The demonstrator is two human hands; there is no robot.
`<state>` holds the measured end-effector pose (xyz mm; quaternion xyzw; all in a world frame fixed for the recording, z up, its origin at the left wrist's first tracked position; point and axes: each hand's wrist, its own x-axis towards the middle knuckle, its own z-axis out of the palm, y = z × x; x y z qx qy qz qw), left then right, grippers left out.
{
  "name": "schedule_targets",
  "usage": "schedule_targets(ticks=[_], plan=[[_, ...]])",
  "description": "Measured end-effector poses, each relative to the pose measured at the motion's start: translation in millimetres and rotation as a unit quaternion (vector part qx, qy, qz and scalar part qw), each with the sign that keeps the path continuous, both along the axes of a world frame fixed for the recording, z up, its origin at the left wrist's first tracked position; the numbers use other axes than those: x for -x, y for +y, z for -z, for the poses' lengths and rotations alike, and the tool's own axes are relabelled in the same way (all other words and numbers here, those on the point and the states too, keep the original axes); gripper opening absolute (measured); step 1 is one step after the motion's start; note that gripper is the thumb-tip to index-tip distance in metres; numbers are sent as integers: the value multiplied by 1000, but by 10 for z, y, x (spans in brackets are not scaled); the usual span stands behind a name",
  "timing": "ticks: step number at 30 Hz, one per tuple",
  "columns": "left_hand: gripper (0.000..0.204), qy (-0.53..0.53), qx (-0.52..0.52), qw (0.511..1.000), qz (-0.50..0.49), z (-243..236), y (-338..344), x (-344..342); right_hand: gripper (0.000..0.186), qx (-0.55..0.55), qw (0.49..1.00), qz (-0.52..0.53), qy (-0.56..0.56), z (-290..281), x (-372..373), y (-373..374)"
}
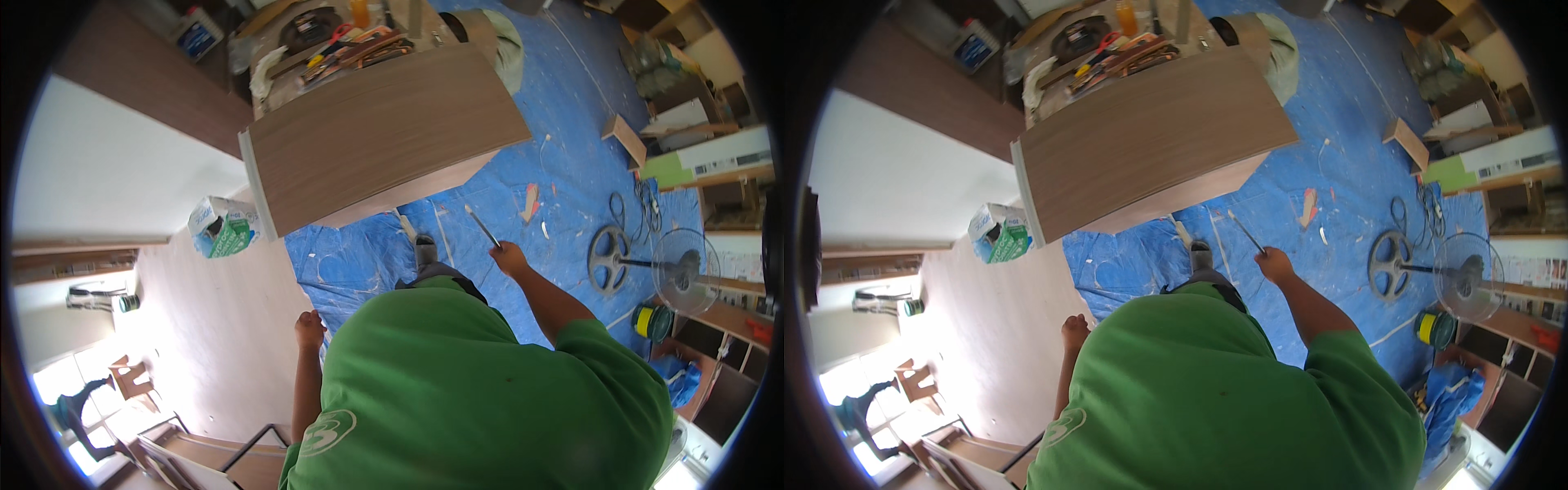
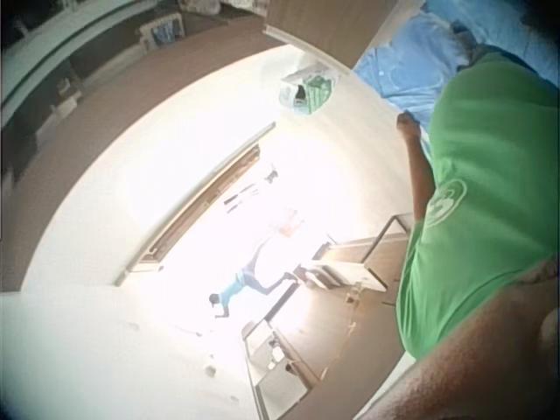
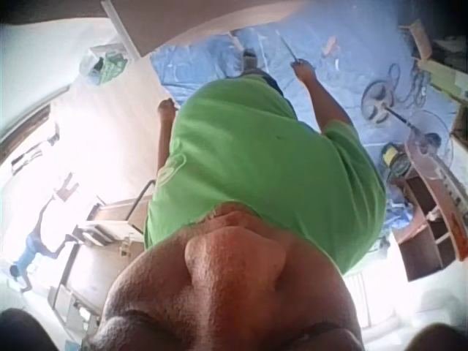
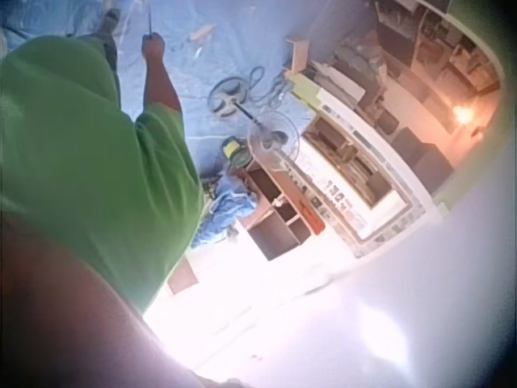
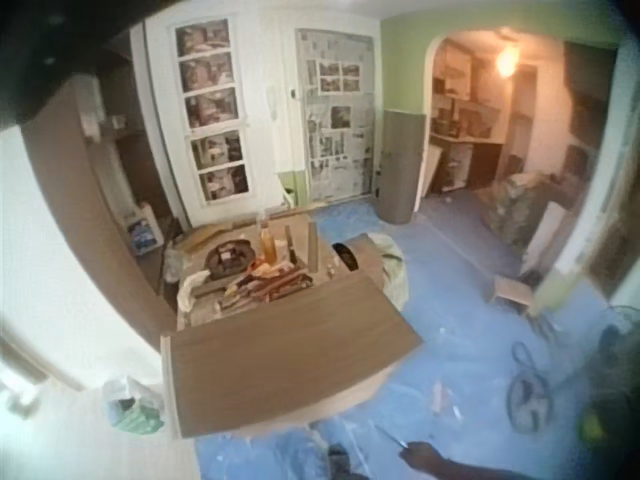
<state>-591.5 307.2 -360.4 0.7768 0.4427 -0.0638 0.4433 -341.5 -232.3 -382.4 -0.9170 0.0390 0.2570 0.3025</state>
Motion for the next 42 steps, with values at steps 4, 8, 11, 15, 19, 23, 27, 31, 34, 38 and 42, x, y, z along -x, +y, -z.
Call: schedule_targets(ticks=[4, 8, 11, 15, 19, 23, 27, 31, 34, 38, 42], plan=[[18, 7, -52, 991, 124, -412, -283, -592, 38, -74, 992, 103, 25, 0, -420, -15], [33, -72, -16, 981, 179, -359, -246, -675, 34, -119, 982, 147, -20, 83, -744, 42], [40, -51, -13, 983, 177, -406, -284, -871, 28, -153, 963, 191, -110, 6, -959, 95], [38, -45, -70, 973, 216, -866, -550, -1340, 27, -182, 924, 284, -181, -166, -1376, 173], [33, -57, -84, 966, 237, -1031, -518, -1539, 37, -321, 853, 396, -116, -418, -1829, 367], [30, -79, -93, 958, 259, -1070, -274, -1776, 42, -261, 863, 414, -126, -454, -2011, 634], [27, -131, -115, 941, 291, -1052, 78, -2122, 44, -292, 852, 415, -128, -411, -1863, 953], [26, -177, -144, 905, 359, -917, 641, -2698, 43, -198, 904, 361, -116, -386, -1463, 1291], [29, -213, -182, 867, 411, -778, 993, -3167, 42, -215, 900, 374, -58, -829, -974, 1852], [34, -338, -218, 782, 476, -755, 883, -4001, 36, -269, 868, 417, -30, -927, -380, 2360], [40, -342, -233, 738, 532, -641, 543, -4635, 31, -276, 851, 446, -20, -1032, 125, 2750]])
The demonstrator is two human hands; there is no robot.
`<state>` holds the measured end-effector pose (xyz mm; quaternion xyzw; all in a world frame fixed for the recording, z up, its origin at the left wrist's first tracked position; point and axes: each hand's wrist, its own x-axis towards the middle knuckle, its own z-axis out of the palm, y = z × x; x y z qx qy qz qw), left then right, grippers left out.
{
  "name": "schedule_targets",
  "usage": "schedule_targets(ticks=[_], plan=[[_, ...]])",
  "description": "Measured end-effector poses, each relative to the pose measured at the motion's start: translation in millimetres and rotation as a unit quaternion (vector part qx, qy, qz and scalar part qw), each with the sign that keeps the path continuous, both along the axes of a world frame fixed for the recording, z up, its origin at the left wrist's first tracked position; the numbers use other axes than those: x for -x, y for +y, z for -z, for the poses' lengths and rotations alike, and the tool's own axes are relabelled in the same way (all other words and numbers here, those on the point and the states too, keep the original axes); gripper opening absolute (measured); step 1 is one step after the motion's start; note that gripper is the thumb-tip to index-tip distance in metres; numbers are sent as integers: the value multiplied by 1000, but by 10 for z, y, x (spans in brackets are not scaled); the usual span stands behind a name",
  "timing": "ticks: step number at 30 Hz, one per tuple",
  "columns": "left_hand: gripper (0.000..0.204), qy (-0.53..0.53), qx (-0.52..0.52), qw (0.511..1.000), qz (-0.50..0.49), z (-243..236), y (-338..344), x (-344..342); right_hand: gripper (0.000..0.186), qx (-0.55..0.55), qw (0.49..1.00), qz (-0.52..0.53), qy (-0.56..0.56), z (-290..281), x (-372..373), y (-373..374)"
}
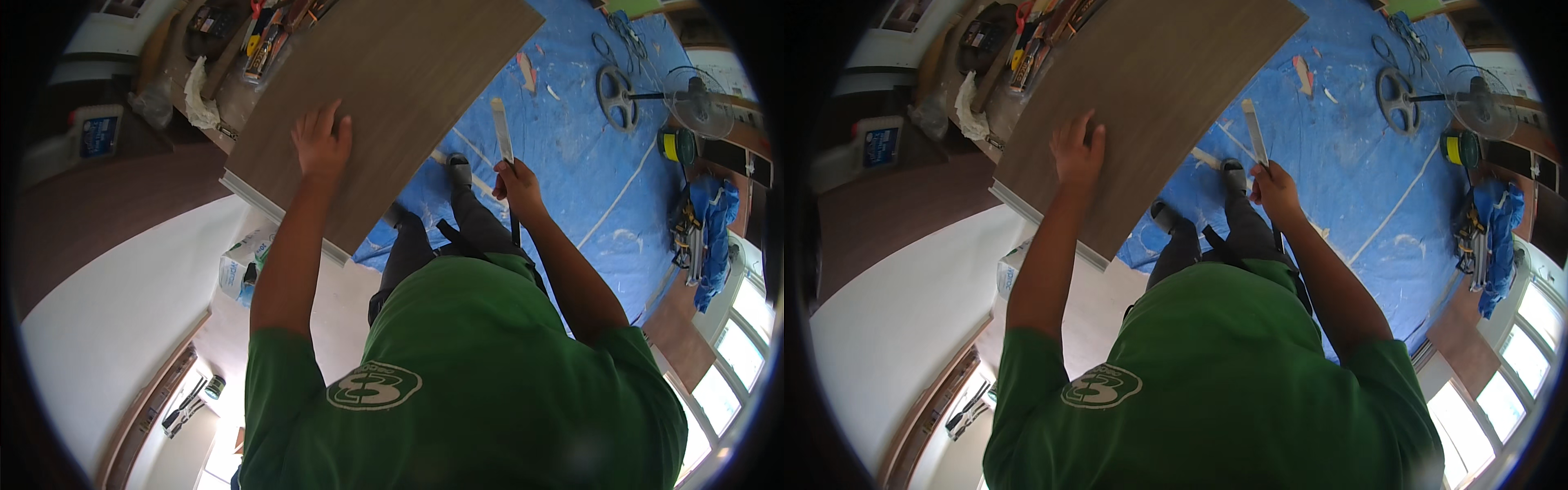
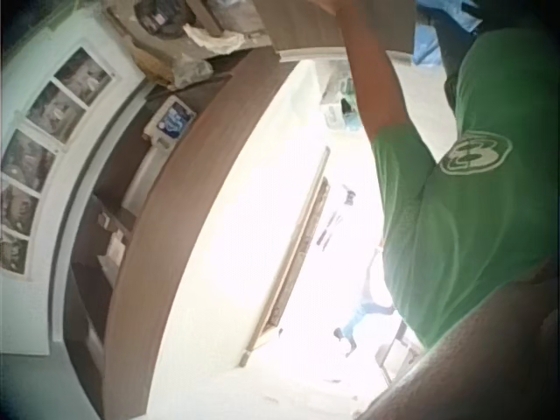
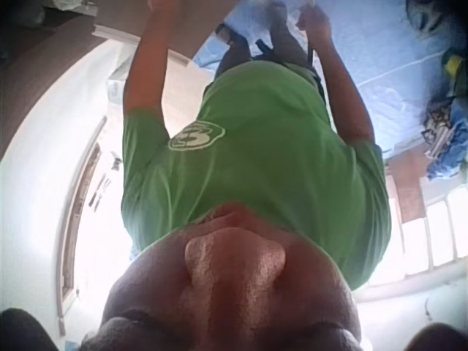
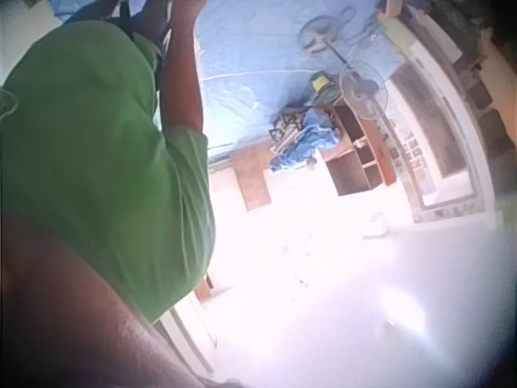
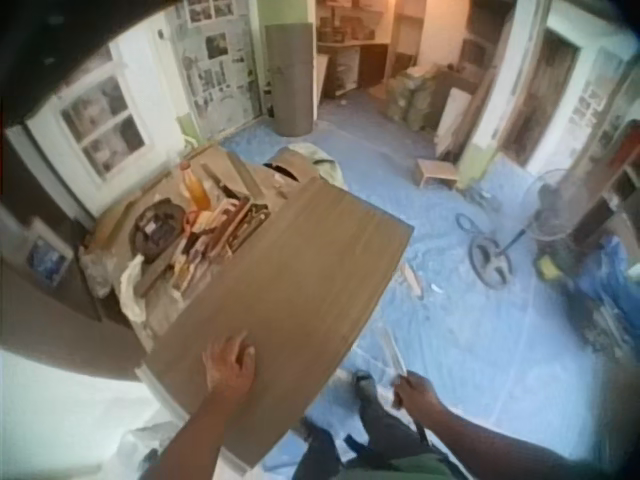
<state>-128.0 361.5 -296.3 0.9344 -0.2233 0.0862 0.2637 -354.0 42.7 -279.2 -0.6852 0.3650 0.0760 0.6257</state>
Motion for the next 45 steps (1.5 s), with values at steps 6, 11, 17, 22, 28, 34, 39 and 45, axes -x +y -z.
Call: schedule_targets(ticks=[6, 11, 17, 22, 28, 34, 39, 45], plan=[[54, -46, -72, 996, -2, 221, -113, -183, 29, -2, 998, 37, 41, 2, 438, 372], [59, -14, -95, 995, -17, 233, -108, -203, 28, -33, 996, 34, 70, 289, 686, 559], [62, -16, -135, 990, -28, 222, -186, -235, 31, -31, 998, -8, 46, 353, 765, 506], [63, -14, -180, 982, -47, 192, -184, -230, 34, -10, 999, 7, 38, 229, 821, 240], [64, 1, -166, 985, -38, 175, -255, -211, 26, -27, 998, 21, -45, 301, 778, 99], [62, -4, -144, 989, -25, 190, -244, -192, 23, 16, 994, -76, -73, 288, 373, 213], [57, -32, -98, 995, -7, 214, -224, -227, 26, 158, 951, -181, -194, 406, -1, 399], [56, -36, -15, 993, 115, 38, -1120, -805, 36, -28, 977, -174, -118, 615, -344, 399]])
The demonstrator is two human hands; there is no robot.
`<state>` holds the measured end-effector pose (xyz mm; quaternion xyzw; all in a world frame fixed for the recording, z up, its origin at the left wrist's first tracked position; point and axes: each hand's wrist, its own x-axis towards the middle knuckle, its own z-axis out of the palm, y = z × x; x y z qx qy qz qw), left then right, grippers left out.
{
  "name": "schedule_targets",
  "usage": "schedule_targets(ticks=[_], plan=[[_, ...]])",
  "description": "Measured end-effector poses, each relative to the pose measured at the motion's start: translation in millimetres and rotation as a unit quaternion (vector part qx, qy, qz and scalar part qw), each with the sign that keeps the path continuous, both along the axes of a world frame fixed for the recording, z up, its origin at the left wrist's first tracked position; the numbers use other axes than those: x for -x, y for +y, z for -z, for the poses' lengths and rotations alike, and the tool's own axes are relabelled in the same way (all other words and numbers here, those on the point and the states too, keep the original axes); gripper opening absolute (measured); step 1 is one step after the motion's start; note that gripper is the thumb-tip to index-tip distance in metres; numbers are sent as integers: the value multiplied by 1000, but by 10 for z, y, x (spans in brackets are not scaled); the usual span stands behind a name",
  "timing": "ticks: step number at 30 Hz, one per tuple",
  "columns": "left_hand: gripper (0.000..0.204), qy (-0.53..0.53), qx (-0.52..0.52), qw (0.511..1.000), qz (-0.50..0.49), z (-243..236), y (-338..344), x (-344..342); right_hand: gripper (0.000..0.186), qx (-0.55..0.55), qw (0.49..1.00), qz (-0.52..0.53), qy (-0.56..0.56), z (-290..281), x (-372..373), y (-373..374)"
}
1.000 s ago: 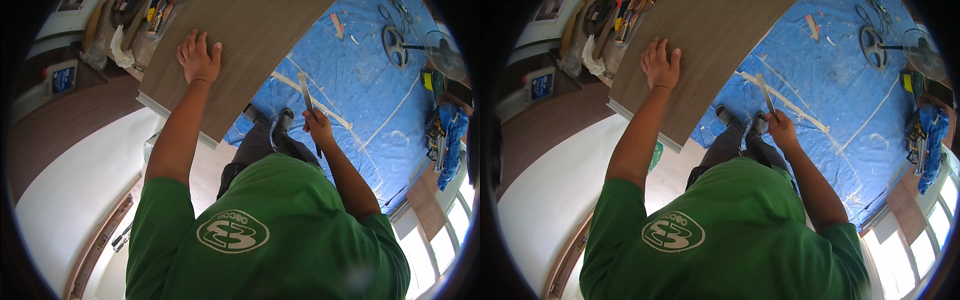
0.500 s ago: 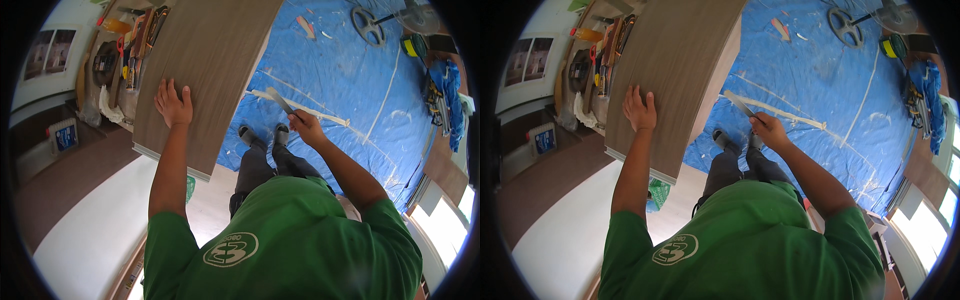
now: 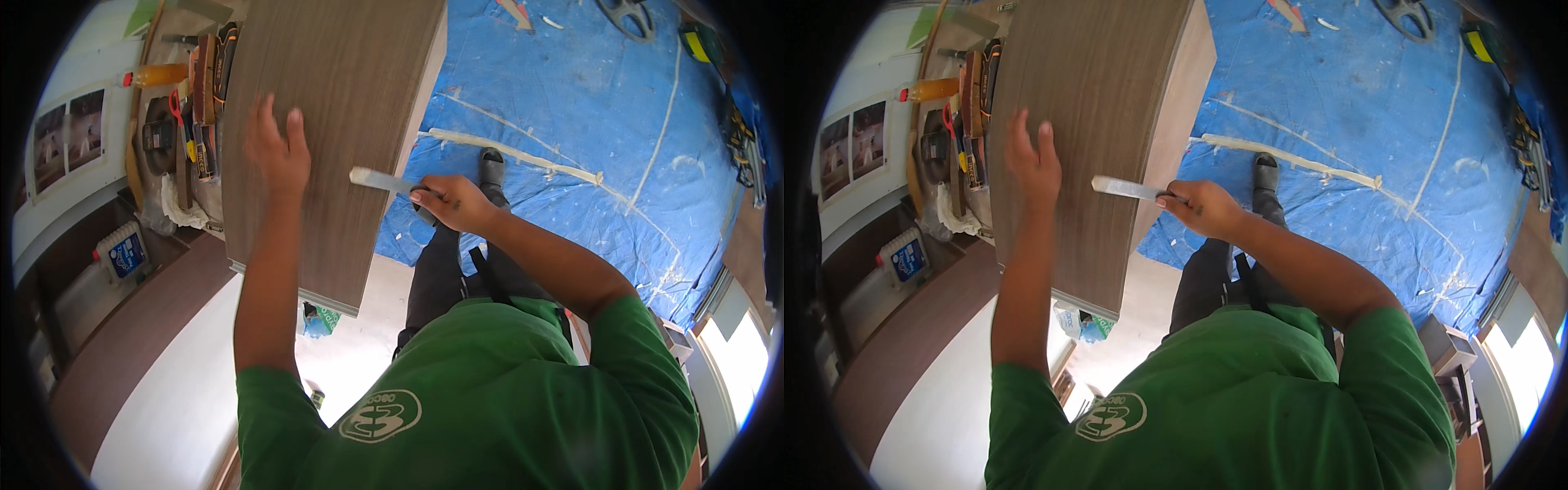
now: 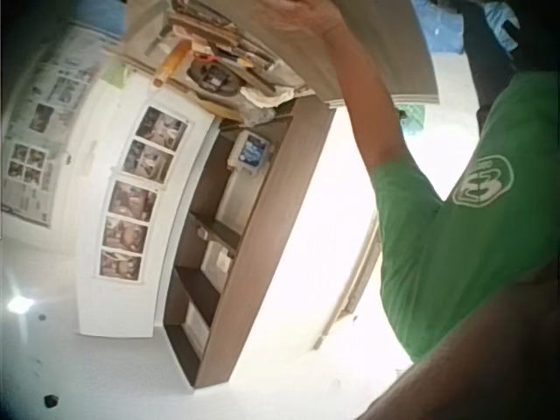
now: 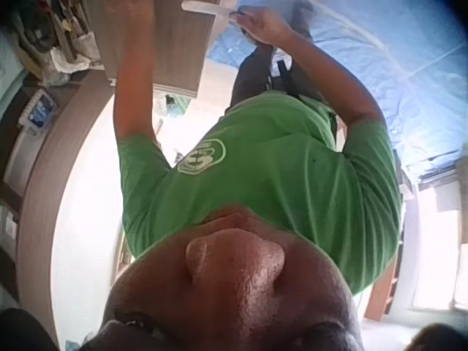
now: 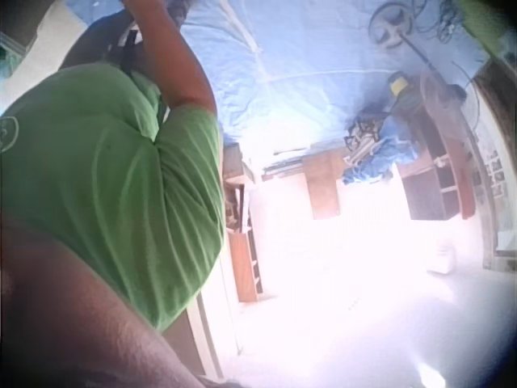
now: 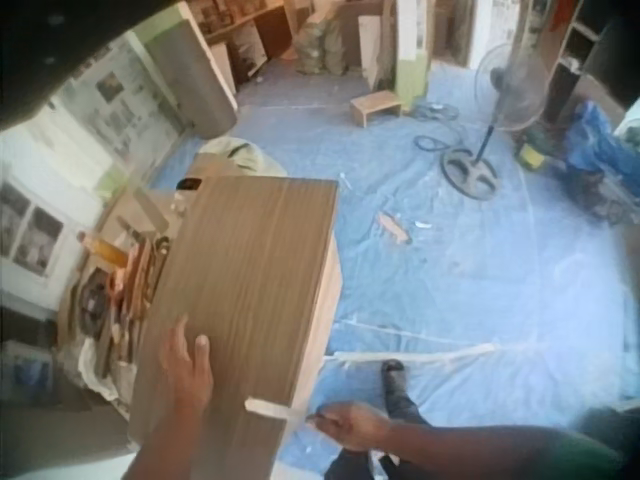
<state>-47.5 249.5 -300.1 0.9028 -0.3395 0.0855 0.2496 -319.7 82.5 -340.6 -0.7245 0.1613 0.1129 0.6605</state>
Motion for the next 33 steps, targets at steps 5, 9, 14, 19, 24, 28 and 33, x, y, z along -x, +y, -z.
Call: schedule_targets(ticks=[5, 9, 14, 19, 24, 28, 33], plan=[[58, -86, -39, 996, -11, 158, -732, -653, 45, -263, 957, 20, 117, -230, -282, -320], [62, -58, -67, 996, -29, 262, -880, -714, 47, -311, 941, 24, 130, -179, -393, -581], [64, 13, -87, 995, -40, 269, -878, -756, 49, -398, 913, 51, 74, 91, -352, -694], [63, -10, -82, 996, -29, 262, -872, -748, 32, -170, 985, -31, -28, -104, -265, -822], [63, -26, -75, 997, -13, 281, -862, -789, 16, -82, 982, -86, -149, -98, -285, -542], [58, -50, -80, 995, -12, 296, -871, -774, 16, 1, 978, -101, -183, 62, -321, -219], [57, -42, -70, 997, -16, 219, -903, -727, 28, 47, 970, -127, -204, 298, -385, -147]])
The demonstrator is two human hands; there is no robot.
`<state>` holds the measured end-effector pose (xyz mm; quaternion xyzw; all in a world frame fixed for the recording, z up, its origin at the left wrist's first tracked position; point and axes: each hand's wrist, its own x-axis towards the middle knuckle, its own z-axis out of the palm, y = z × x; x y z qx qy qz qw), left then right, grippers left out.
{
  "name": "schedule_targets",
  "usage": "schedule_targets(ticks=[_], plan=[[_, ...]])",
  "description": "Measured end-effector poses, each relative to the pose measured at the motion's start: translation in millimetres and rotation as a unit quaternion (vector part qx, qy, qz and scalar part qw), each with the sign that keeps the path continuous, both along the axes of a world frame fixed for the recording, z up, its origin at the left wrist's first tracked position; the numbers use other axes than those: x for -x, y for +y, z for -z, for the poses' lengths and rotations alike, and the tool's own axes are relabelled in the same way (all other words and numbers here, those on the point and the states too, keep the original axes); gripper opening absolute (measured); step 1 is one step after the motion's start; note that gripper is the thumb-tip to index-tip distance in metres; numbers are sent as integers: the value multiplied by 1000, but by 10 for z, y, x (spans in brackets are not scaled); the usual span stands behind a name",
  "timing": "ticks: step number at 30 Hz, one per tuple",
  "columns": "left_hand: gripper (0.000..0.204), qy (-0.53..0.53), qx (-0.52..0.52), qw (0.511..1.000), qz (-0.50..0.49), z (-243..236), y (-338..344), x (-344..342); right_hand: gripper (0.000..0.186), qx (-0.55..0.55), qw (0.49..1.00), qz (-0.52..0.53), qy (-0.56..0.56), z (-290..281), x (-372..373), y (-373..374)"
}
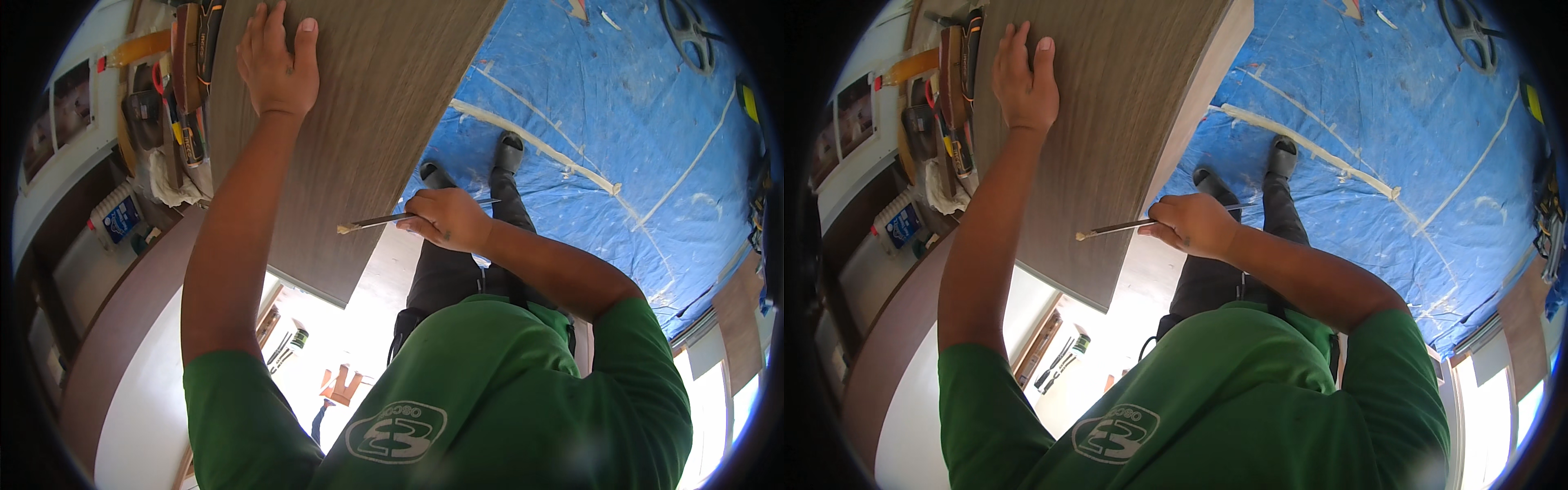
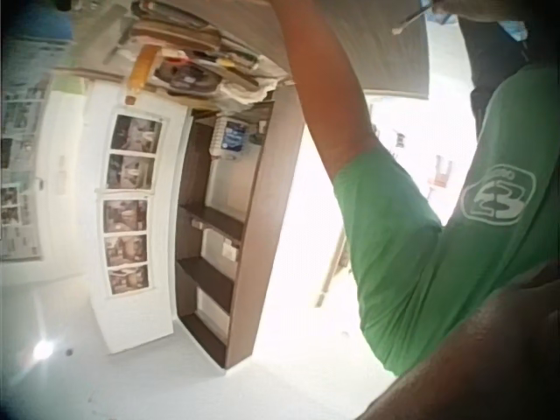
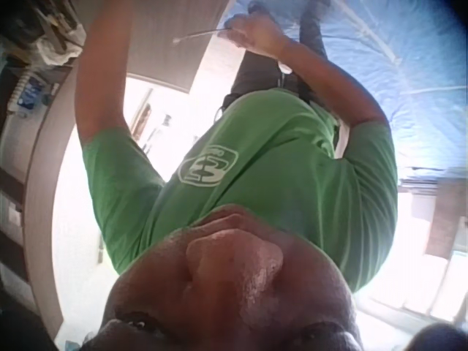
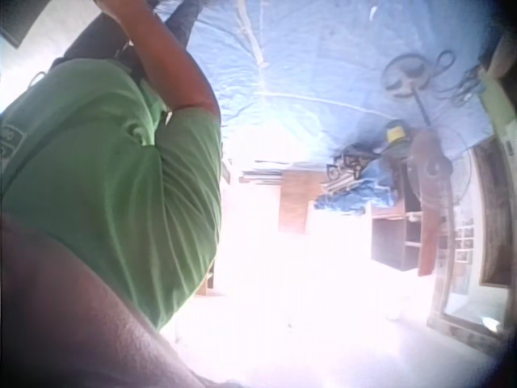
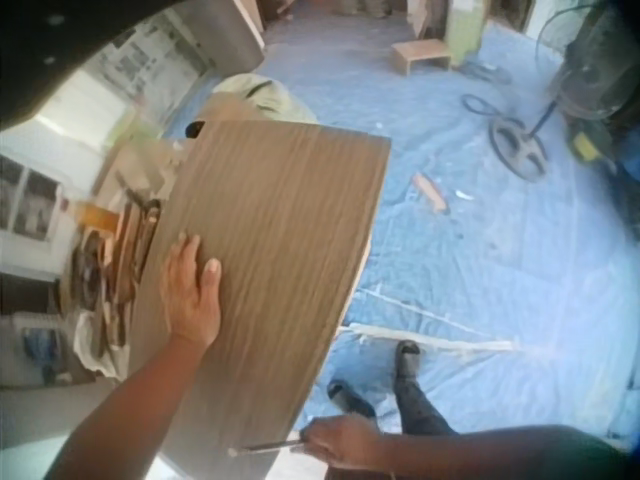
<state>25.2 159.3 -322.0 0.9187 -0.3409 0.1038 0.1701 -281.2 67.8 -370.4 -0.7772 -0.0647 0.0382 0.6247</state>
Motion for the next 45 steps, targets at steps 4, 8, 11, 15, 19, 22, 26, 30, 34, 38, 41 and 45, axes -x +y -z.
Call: schedule_targets(ticks=[4, 8, 11, 15, 19, 22, 26, 30, 34, 38, 41, 45], plan=[[59, -1, 0, 1000, -1, 56, 42, -21, 32, 8, 1000, -22, 4, 51, -32, -53], [59, -15, -19, 1000, -7, 53, 35, -12, 33, 16, 1000, 6, -22, 132, -115, -190], [58, -13, -4, 1000, 3, 80, 49, -44, 33, 15, 999, 38, -35, 213, -203, -377], [57, -10, 0, 1000, 9, 73, 33, -48, 33, 47, 995, 71, -42, 196, -402, -847], [55, -16, 5, 1000, 12, 80, 61, -55, 39, -77, 932, 303, 185, 201, -702, -1370], [54, -27, -5, 1000, 11, 67, 48, -38, 38, -129, 894, 401, 155, 127, -845, -1700], [54, -2, 6, 1000, 19, 76, 37, -46, 24, 35, 993, 108, 23, -21, -365, -1011], [56, 5, -14, 1000, 5, 42, 6, -37, 26, 37, 999, -39, 0, -54, 108, -178], [61, 41, 3, 999, -5, 69, 47, -44, 25, 70, 997, -27, 32, 2, 61, -164], [62, 29, -1, 1000, 0, 92, 42, -58, 30, 83, 994, 64, -15, 211, -193, -627], [62, 18, -6, 1000, 3, 105, 87, -64, 36, 126, 981, 148, -25, 190, -551, -1167], [53, -5, -16, 1000, 7, 48, 30, -20, 41, 4, 931, 348, 112, 107, -862, -1642]])
